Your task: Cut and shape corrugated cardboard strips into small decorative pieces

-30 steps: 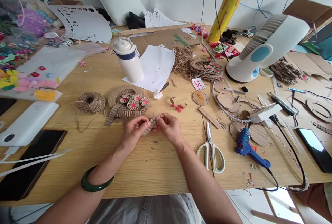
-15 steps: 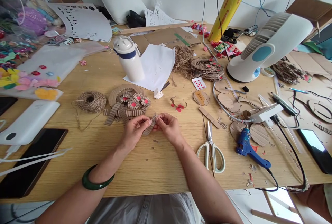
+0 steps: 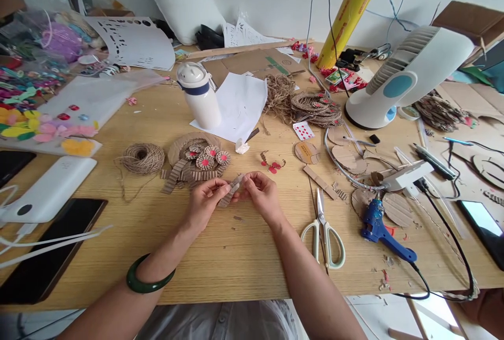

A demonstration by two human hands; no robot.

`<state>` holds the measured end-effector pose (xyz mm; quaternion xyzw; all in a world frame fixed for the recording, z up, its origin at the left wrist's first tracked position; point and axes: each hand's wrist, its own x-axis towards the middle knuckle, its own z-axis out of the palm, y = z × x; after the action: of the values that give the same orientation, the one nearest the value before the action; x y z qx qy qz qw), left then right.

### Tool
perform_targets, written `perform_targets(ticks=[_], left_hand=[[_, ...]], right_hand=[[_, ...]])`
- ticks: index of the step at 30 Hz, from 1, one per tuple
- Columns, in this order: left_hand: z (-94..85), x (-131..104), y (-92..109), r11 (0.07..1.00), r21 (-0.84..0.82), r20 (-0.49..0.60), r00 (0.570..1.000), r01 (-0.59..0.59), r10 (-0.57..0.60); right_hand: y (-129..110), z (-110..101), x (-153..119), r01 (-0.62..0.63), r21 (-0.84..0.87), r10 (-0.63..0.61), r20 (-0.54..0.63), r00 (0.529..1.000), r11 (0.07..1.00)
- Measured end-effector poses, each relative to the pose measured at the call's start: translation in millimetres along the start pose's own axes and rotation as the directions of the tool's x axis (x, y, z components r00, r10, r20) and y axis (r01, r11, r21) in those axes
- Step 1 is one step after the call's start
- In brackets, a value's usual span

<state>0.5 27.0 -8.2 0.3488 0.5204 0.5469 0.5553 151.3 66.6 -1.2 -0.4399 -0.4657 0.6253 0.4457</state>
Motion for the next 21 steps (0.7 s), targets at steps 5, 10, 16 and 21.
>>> perform_targets(ticks=[5, 10, 16, 21], left_hand=[[-1.4, 0.9, 1.0, 1.0, -0.011, -0.048, 0.999, -0.008, 0.007], [-1.3, -0.1, 0.8, 0.999, -0.026, -0.058, 0.998, -0.025, 0.023], [-3.0, 0.0, -2.6, 1.0, 0.006, 0.012, 0.999, 0.029, -0.029], [-6.2, 2.8, -8.5, 1.0, 0.028, 0.093, 0.996, 0.01, -0.013]], right_hand=[[1.2, -1.3, -0.2, 0.002, -0.078, -0.003, -0.01, 1.0, 0.997], [3.2, 2.8, -1.3, -0.083, -0.03, 0.086, 0.128, 0.988, 0.996], [4.3, 1.0, -0.5, -0.083, -0.006, 0.083, 0.124, 0.989, 0.997], [7.6, -4.0, 0.2, 0.019, -0.197, 0.021, 0.195, 0.981, 0.98]])
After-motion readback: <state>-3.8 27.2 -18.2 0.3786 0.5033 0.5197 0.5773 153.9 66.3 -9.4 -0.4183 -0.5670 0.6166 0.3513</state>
